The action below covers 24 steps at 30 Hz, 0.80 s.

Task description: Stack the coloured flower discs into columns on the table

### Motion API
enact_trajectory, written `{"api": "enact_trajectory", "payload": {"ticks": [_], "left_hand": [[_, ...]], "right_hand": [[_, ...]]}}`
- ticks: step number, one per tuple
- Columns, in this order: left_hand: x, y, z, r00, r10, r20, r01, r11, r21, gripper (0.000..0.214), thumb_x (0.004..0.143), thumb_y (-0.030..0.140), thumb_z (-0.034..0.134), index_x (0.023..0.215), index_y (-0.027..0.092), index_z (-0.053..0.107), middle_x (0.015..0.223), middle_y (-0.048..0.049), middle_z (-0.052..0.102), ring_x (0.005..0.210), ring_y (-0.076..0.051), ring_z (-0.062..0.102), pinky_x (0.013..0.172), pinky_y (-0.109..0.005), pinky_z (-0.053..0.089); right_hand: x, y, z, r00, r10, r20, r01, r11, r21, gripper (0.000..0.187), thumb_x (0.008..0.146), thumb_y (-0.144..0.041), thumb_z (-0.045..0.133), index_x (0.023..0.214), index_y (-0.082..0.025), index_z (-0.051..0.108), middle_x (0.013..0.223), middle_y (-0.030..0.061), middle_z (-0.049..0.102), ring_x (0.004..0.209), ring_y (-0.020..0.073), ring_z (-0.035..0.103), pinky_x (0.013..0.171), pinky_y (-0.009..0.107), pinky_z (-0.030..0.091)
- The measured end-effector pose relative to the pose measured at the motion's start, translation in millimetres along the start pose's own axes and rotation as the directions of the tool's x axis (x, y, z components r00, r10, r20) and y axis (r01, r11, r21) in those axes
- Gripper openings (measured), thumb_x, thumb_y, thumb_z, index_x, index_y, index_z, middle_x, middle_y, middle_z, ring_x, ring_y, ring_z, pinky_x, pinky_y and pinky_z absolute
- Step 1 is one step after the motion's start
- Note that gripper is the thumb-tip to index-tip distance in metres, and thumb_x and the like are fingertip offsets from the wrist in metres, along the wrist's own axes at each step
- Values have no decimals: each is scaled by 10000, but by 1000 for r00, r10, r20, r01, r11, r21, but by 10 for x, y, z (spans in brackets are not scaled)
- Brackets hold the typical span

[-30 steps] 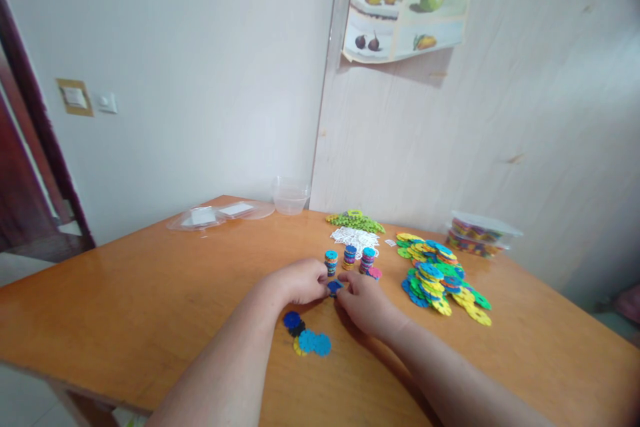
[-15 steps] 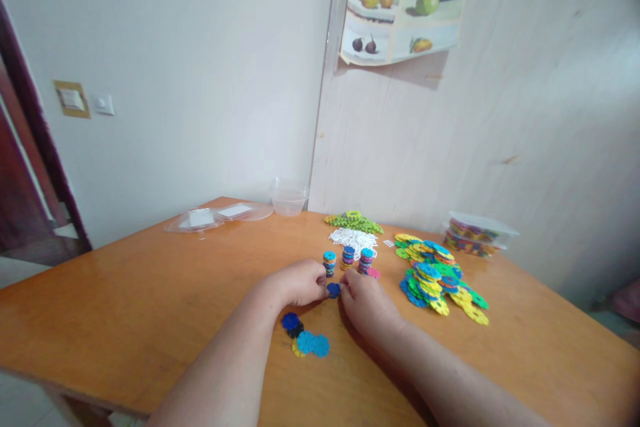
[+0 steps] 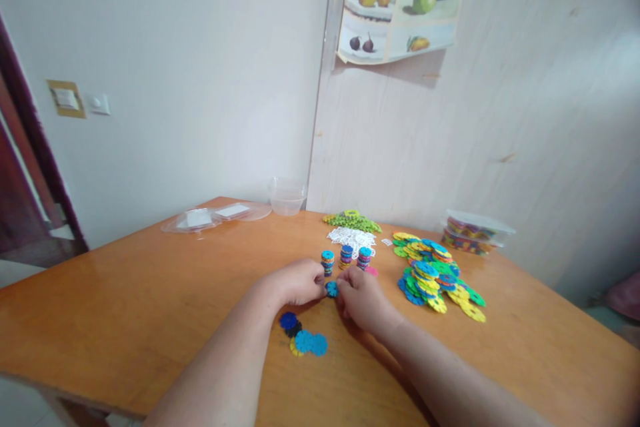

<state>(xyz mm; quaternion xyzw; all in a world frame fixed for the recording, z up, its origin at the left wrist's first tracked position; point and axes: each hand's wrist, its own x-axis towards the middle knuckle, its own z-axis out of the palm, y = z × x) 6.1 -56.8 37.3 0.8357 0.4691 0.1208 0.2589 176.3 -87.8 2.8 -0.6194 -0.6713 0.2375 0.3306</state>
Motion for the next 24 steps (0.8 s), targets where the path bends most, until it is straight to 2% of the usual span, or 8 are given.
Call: {"api": "enact_trajectory", "payload": {"ticks": [4, 6, 10, 16, 21, 24], "left_hand": [[12, -5, 9, 1000, 6, 1, -6, 1000, 6, 181, 682, 305, 577, 583, 179, 492, 575, 19, 463, 565, -121, 426, 497, -228, 254], [19, -15, 17, 1000, 17, -2, -17, 1000, 19, 166, 691, 300, 564, 595, 181, 500, 584, 16, 473, 573, -124, 437, 502, -225, 259], [31, -45, 31, 1000, -1, -7, 1, 999, 37, 127, 682, 291, 565, 623, 185, 526, 602, 11, 517, 576, -134, 458, 504, -229, 267], [47, -91, 52, 1000, -4, -28, 5, 999, 38, 144, 698, 319, 584, 657, 182, 567, 620, 4, 554, 591, -142, 489, 513, -224, 279], [40, -101, 51, 1000, -10, -20, 11, 998, 63, 173, 720, 348, 571, 666, 183, 575, 633, 1, 562, 601, -140, 494, 512, -216, 283], [44, -119, 58, 1000, -7, -16, 8, 997, 74, 200, 739, 377, 553, 682, 187, 577, 654, -4, 579, 611, -141, 496, 506, -215, 281]], "right_hand": [[-13, -9, 32, 994, 92, 63, -97, 991, 96, 88, 830, -181, 464, 890, -169, 528, 642, -14, 589, 475, 101, 535, 473, 204, 327], [-17, -12, 35, 996, 76, 41, -80, 993, 90, 91, 813, -171, 492, 898, -171, 524, 655, -17, 583, 496, 99, 535, 479, 201, 325], [-30, -19, 25, 999, 0, -33, -1, 999, -32, 157, 754, -190, 581, 904, -171, 541, 677, -14, 583, 587, 114, 532, 513, 210, 312], [-77, -58, -11, 999, -35, 10, 37, 986, -160, 220, 718, -230, 619, 920, -167, 557, 724, 9, 608, 634, 133, 526, 530, 228, 303], [-65, -37, -28, 1000, -21, 22, 25, 976, -216, 88, 753, -253, 579, 797, -182, 551, 699, 11, 608, 622, 125, 507, 517, 227, 269], [-49, -12, -37, 1000, -10, 29, 17, 971, -237, 73, 759, -251, 570, 755, -181, 552, 693, 14, 606, 623, 122, 504, 513, 227, 253]]}}
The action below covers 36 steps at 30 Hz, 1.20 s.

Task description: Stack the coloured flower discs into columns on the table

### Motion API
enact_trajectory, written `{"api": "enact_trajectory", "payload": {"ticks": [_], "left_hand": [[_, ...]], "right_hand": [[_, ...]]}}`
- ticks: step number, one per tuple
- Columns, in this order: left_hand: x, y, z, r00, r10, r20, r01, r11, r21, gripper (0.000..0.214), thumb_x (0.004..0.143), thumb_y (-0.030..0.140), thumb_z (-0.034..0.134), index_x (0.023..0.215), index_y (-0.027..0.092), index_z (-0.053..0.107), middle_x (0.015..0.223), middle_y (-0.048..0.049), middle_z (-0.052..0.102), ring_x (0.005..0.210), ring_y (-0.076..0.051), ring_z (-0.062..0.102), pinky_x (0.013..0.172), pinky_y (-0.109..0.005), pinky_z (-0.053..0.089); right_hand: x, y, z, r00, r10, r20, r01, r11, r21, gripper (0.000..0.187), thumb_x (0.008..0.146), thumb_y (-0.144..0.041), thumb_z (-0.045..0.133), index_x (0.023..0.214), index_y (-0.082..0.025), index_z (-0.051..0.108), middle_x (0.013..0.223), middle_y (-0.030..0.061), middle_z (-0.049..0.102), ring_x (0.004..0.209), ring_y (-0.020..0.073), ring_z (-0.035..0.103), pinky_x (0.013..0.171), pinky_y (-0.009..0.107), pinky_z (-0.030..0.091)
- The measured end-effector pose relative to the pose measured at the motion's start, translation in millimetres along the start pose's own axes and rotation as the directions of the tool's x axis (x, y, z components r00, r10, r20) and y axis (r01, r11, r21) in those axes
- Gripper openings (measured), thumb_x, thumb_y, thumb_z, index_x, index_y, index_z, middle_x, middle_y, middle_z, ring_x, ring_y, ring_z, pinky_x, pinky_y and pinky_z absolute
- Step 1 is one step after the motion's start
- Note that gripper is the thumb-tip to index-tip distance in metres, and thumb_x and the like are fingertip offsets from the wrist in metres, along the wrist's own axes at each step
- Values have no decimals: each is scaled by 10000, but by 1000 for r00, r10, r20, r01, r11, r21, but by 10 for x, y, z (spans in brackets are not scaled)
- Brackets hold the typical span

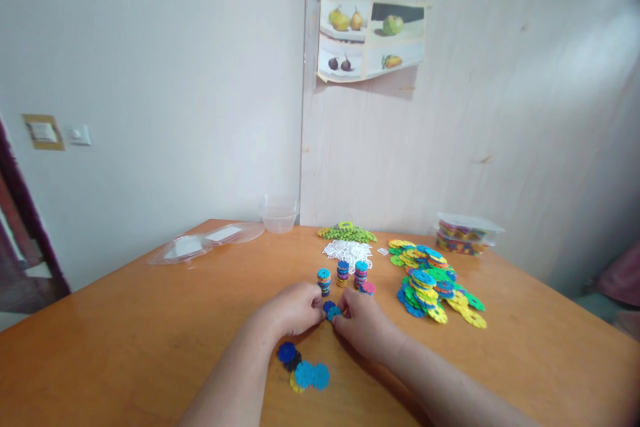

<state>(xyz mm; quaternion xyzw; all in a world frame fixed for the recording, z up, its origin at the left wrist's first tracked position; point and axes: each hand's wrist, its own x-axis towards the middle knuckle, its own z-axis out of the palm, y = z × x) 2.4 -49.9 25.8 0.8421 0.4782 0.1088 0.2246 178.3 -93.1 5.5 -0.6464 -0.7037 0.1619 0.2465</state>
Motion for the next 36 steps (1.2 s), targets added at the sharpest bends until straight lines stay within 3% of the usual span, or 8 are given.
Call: {"api": "enact_trajectory", "payload": {"ticks": [8, 18, 23, 26, 32, 36], "left_hand": [[12, -22, 31, 1000, -12, 14, 13, 999, -44, 142, 733, 315, 548, 692, 182, 572, 670, -9, 589, 601, -135, 497, 505, -214, 276], [57, -95, 74, 1000, 19, 23, -18, 998, -66, 78, 711, 261, 546, 724, 193, 580, 687, -6, 612, 624, -140, 523, 520, -209, 286], [65, -96, 81, 999, 0, 38, 2, 999, -52, 70, 700, 267, 553, 709, 198, 556, 672, -4, 607, 607, -143, 529, 511, -214, 281], [48, -78, 66, 999, -12, 30, 13, 999, -42, 88, 696, 289, 565, 714, 203, 555, 678, -4, 609, 614, -151, 535, 511, -219, 282], [50, -52, 60, 1000, -17, 9, 18, 999, -43, 124, 696, 318, 579, 720, 198, 558, 695, -4, 609, 643, -152, 536, 526, -217, 290], [64, -55, 58, 999, -41, 3, 41, 997, -59, 144, 682, 318, 603, 711, 187, 551, 643, 14, 564, 622, -142, 510, 532, -218, 284]], "right_hand": [[12, 16, -68, 999, -39, 18, 38, 998, 57, 89, 753, -178, 554, 668, -177, 528, 662, 6, 601, 631, 119, 504, 525, 218, 274], [75, -7, -13, 985, 118, 127, -162, 884, 438, 186, 840, -300, 467, 685, -198, 479, 514, -43, 547, 387, 83, 470, 399, 189, 303], [68, -36, 22, 985, 153, 82, -173, 893, 415, 82, 825, -273, 497, 821, -192, 511, 537, -43, 563, 403, 92, 484, 410, 186, 310], [76, -44, 29, 984, 170, 56, -179, 914, 363, 131, 804, -214, 518, 925, -179, 555, 556, -37, 578, 439, 98, 493, 447, 192, 316], [106, -29, 18, 993, 61, 102, -86, 963, 254, 105, 792, -168, 543, 798, -176, 647, 559, -16, 590, 499, 99, 495, 507, 207, 309], [92, -36, -4, 996, 42, 84, -61, 968, 244, 91, 796, -194, 568, 811, -187, 657, 567, -20, 594, 508, 101, 489, 515, 213, 309]]}}
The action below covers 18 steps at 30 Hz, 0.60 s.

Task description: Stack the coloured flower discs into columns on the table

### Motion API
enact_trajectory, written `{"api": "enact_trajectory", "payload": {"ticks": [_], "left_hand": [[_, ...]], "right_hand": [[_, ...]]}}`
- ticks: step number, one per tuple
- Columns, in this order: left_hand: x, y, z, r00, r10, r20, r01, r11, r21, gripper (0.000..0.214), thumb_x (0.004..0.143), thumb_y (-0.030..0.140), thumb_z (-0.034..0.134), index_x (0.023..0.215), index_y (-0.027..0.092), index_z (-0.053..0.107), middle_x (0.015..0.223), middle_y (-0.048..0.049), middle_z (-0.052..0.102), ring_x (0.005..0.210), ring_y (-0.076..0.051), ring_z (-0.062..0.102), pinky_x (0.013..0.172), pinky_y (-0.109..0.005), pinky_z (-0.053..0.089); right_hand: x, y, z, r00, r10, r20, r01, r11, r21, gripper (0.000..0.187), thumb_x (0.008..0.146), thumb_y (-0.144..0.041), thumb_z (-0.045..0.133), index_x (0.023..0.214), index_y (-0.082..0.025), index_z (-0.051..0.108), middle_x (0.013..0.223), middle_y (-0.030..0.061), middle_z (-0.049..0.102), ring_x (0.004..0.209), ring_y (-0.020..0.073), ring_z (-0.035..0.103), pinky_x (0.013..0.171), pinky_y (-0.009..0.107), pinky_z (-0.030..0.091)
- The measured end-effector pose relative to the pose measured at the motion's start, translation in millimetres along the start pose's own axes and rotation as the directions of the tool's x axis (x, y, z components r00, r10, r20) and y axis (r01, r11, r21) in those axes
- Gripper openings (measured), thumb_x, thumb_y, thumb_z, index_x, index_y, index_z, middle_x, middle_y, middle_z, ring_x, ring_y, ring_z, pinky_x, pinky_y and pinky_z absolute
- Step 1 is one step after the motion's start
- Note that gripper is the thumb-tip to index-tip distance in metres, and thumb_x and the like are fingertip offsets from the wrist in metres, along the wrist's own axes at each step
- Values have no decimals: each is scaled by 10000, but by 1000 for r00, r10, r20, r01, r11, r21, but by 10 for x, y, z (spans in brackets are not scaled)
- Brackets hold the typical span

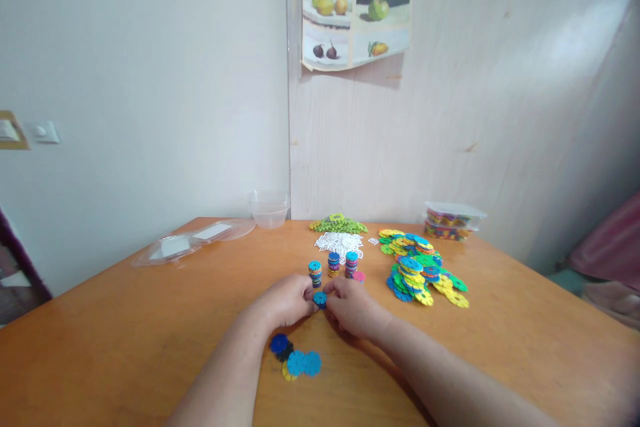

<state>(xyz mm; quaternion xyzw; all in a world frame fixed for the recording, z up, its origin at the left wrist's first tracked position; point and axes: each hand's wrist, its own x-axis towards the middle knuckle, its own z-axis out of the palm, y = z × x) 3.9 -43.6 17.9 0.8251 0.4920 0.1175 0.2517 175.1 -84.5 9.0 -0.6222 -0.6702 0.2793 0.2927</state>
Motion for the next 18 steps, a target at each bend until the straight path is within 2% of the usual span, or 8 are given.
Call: {"api": "enact_trajectory", "payload": {"ticks": [5, 11, 18], "left_hand": [[-8, -14, -12, 999, 16, 43, -11, 992, -123, 159, 652, 287, 617, 728, 177, 531, 614, 45, 500, 579, -111, 450, 523, -211, 284], [-32, -8, -23, 997, 45, 65, -28, 968, -249, 284, 652, 323, 641, 869, 155, 568, 697, 39, 527, 614, -108, 457, 539, -203, 324], [31, -101, 23, 995, 83, 57, -66, 965, -255, 271, 680, 327, 628, 876, 143, 591, 733, 15, 567, 646, -119, 493, 570, -206, 358]], "right_hand": [[-23, -21, -25, 1000, 0, -13, -1, 999, -50, 86, 770, -237, 612, 816, -180, 657, 576, -7, 600, 540, 118, 504, 522, 221, 310], [-47, -27, -52, 997, -65, 34, 68, 995, -77, 136, 719, -174, 603, 838, -164, 667, 621, -4, 618, 543, 102, 503, 494, 205, 279], [-12, 34, -15, 992, -121, 24, 122, 989, -83, 145, 755, -196, 583, 854, -164, 684, 647, 7, 637, 579, 111, 522, 503, 204, 289]]}}
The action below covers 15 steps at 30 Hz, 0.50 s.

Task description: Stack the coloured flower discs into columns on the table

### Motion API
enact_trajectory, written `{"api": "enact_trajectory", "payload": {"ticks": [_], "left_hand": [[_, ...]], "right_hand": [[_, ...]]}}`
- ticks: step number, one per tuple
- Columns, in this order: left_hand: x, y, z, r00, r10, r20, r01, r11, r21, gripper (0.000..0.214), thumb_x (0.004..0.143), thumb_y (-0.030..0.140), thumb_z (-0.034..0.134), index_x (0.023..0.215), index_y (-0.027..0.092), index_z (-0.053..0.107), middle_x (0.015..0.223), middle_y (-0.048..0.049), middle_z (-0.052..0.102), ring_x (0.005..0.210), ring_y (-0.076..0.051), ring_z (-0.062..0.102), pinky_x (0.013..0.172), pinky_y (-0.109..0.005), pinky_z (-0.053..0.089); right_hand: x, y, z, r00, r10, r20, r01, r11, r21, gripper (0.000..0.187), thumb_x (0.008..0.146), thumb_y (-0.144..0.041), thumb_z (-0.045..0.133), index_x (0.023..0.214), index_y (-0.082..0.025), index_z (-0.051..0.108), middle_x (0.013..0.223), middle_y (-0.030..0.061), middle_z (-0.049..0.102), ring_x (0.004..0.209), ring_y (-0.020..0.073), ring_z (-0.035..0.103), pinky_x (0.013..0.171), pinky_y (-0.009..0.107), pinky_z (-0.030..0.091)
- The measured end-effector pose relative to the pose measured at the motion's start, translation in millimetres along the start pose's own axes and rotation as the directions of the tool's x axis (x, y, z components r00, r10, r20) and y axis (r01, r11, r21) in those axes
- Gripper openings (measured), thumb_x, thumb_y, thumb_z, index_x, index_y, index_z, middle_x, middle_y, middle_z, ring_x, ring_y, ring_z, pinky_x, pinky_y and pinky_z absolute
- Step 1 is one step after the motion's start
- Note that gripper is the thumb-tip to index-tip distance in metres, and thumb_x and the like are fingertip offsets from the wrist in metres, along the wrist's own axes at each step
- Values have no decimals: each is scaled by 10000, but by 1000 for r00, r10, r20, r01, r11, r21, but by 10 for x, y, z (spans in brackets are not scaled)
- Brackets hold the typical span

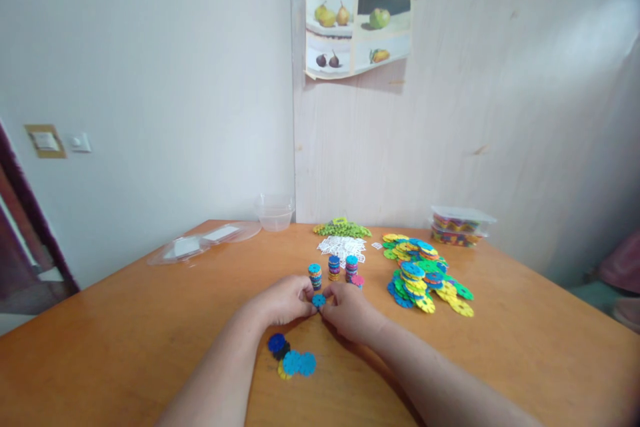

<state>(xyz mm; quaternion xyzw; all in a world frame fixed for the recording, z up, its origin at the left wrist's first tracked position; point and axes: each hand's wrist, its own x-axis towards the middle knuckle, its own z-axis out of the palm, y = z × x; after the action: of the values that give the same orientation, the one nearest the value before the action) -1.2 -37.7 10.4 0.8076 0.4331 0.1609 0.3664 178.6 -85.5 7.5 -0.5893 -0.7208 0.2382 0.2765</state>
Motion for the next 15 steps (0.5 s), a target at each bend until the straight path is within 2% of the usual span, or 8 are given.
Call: {"api": "enact_trajectory", "payload": {"ticks": [11, 15], "left_hand": [[-32, 66, -4, 1000, 14, 21, -14, 1000, -8, 247, 688, 301, 616, 882, 152, 580, 722, 25, 550, 626, -105, 477, 551, -199, 347], [-89, 143, -53, 999, -22, 27, 21, 999, 36, 229, 659, 243, 591, 873, 164, 574, 673, 41, 522, 600, -102, 465, 514, -194, 315]], "right_hand": [[12, 20, 23, 1000, 2, -27, -3, 1000, -22, 165, 743, -212, 595, 886, -164, 664, 733, 33, 650, 658, 136, 545, 552, 212, 305], [-20, -28, 2, 995, 22, -94, -27, 998, -48, 184, 734, -219, 594, 903, -154, 625, 708, 25, 616, 639, 131, 504, 545, 216, 288]]}}
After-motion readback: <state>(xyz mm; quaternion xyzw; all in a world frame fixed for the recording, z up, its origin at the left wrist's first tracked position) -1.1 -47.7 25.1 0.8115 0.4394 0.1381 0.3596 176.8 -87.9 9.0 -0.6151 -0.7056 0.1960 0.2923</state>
